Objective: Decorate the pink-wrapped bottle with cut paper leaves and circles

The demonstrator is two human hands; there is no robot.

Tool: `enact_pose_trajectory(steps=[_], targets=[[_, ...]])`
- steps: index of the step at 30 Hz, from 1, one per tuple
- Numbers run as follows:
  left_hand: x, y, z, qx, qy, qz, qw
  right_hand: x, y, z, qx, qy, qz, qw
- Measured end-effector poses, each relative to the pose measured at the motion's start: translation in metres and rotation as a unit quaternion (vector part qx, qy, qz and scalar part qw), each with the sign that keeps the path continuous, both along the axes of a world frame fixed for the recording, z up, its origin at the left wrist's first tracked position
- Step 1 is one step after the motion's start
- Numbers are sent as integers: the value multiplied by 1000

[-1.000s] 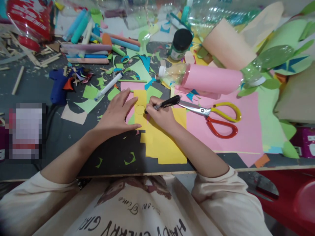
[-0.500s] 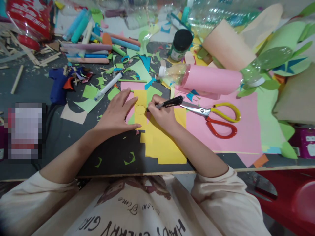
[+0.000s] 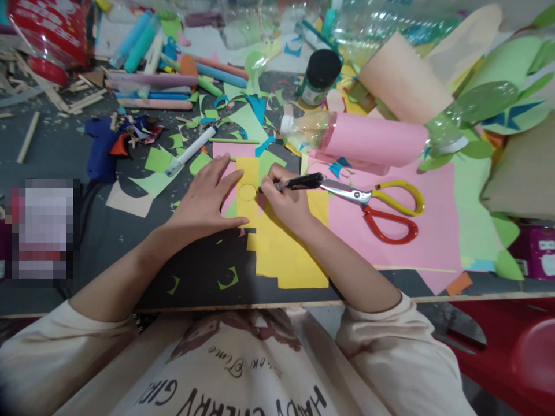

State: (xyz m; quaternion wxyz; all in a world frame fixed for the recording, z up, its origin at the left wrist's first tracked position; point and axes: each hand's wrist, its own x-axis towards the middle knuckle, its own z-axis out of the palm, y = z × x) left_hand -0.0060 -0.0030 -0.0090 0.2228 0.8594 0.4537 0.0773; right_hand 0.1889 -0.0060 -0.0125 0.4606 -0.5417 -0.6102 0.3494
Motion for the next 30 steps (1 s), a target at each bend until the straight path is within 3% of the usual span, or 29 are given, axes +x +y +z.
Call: enact_pose_trajectory(steps=[9,14,22,27,30], targets=[[-2,0,-3,3,1,3,1000,4,1,-4,24,8,-16,1000],[-1,0,-1,8,8,-3,1000,6,4,-5,44,70,-37,996],[2,0,2,8,6,-12,1000,2,5,0,-2,129,-39,991],[-4,0,3,19,-98,40,994,4,6,-2,3,101,-38,994],[-11,3,-3,51,-237,122,963,4,7,-5,17,82,-38,996]])
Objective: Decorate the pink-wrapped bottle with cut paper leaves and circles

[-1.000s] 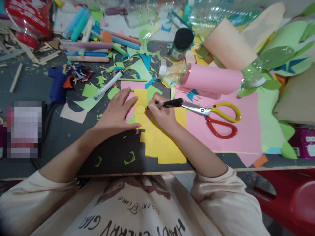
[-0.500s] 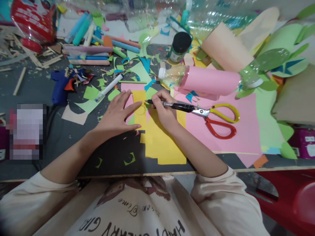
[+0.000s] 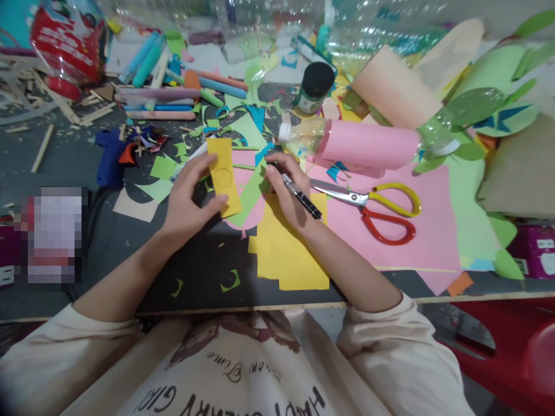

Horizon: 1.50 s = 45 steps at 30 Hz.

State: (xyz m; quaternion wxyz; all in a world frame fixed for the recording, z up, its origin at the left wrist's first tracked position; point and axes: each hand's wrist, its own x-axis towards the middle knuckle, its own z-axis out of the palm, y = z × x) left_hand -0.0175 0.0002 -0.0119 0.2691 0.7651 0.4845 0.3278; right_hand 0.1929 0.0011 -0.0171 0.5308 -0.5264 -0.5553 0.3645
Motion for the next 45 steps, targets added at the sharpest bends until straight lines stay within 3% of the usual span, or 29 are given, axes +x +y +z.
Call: enact_pose_trajectory(steps=[3,6,12,15,18,21,24,28,32,36,41,45], targets=[[-7,6,-10,18,-130,72,989,1,2,-5,25,-30,-2,999],[-10,12,-17,31,-170,114,978,2,4,-9,48,-63,5,997],[-8,13,-23,21,-201,151,968,2,2,-1,69,-144,29,987],[-9,12,-19,47,-216,156,963,-3,2,2,97,-195,82,972],[-11,10,-12,30,-153,126,980,-8,1,-2,105,-247,118,956],[-12,11,-8,41,-106,138,984,-10,1,-11,100,-283,104,948],[-11,13,-9,49,-135,191,971,-9,3,-17,106,-280,102,949],[-6,14,-11,54,-219,230,947,-5,3,-11,115,-247,105,956],[-1,10,-11,25,-249,196,948,-1,-2,-1,115,-225,119,960],[1,4,-7,-10,-165,151,975,0,-7,-1,160,-251,115,948],[2,-2,-3,-13,-57,106,993,-1,-9,0,104,-277,156,942],[4,-6,0,-20,-31,34,999,0,-9,4,84,-245,144,955]])
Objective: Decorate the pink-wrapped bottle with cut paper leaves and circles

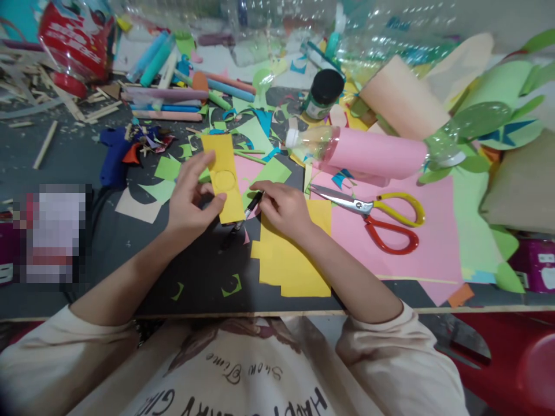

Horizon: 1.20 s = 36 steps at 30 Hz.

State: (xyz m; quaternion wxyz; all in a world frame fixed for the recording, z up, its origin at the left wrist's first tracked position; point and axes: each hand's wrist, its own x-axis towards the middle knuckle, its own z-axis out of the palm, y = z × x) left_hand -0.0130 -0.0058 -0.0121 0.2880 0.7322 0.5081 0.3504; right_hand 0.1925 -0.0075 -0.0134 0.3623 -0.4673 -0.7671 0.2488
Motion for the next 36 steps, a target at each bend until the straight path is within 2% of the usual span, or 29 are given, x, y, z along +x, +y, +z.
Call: enact_pose_trajectory(steps=[3,8,14,19,26,28,33,36], targets=[[4,-4,6,-36,18,-50,998,0,1,4,-11,34,5,999],[8,-8,14,-85,29,-93,992,-2,1,5,-33,44,12,998],[13,-8,10,-149,-115,-99,977,-2,0,6,-66,81,10,995],[16,-6,18,-210,-175,-83,958,-1,-1,8,-84,107,26,990],[15,-4,21,-195,-174,-29,965,0,-3,5,-65,121,36,990],[12,-2,20,-173,-184,2,968,0,-3,3,-54,99,31,993],[0,12,15,-47,-232,130,963,-4,-2,1,-7,-101,54,993],[-5,18,14,-13,-208,151,966,-9,-5,3,-24,-172,37,984]])
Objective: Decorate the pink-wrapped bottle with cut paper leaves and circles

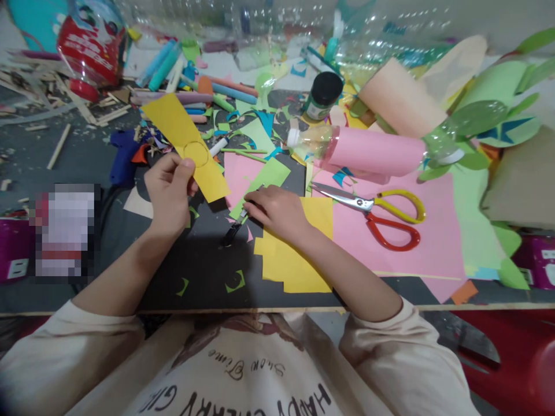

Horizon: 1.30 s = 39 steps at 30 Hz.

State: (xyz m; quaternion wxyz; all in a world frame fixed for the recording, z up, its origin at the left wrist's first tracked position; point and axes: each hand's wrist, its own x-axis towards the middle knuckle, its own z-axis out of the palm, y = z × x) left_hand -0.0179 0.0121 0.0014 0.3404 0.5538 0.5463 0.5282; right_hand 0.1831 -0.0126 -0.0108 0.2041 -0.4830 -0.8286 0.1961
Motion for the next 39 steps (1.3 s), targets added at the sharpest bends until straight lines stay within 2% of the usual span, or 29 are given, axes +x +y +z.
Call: enact_pose_trajectory(steps=[2,5,7,10,13,16,18,21,25,27,30,32,35,37,39], targets=[[0,0,2,-1,30,-19,999,-2,-2,1,-26,17,-36,999],[1,-4,6,-16,86,-75,993,0,1,-1,-86,188,-87,975],[2,-6,7,-24,123,-98,987,6,8,-3,-131,330,-115,928],[4,-8,6,-48,175,-126,975,18,22,-5,-208,468,-134,848],[7,-10,4,-66,263,-192,943,25,30,-5,-288,551,-124,773],[10,-14,4,-49,380,-232,894,25,31,-3,-308,589,-136,735],[11,-15,5,-30,429,-230,873,24,30,-2,-303,592,-143,733],[7,-14,7,16,443,-241,863,22,29,0,-302,580,-142,743],[1,-8,5,85,428,-335,835,23,29,1,-296,579,-128,749],[-1,-6,2,88,453,-365,809,24,30,0,-296,574,-125,753],[-1,-7,-3,76,505,-361,780,24,31,-2,-291,561,-138,762],[0,-9,-4,71,520,-342,779,22,30,-2,-291,560,-141,763],[6,-12,-4,53,523,-301,796,17,26,1,-290,559,-129,766],[10,-15,-4,35,519,-280,807,14,21,4,-282,545,-116,781],[13,-17,-3,22,514,-270,814,10,16,6,-272,512,-105,808]])
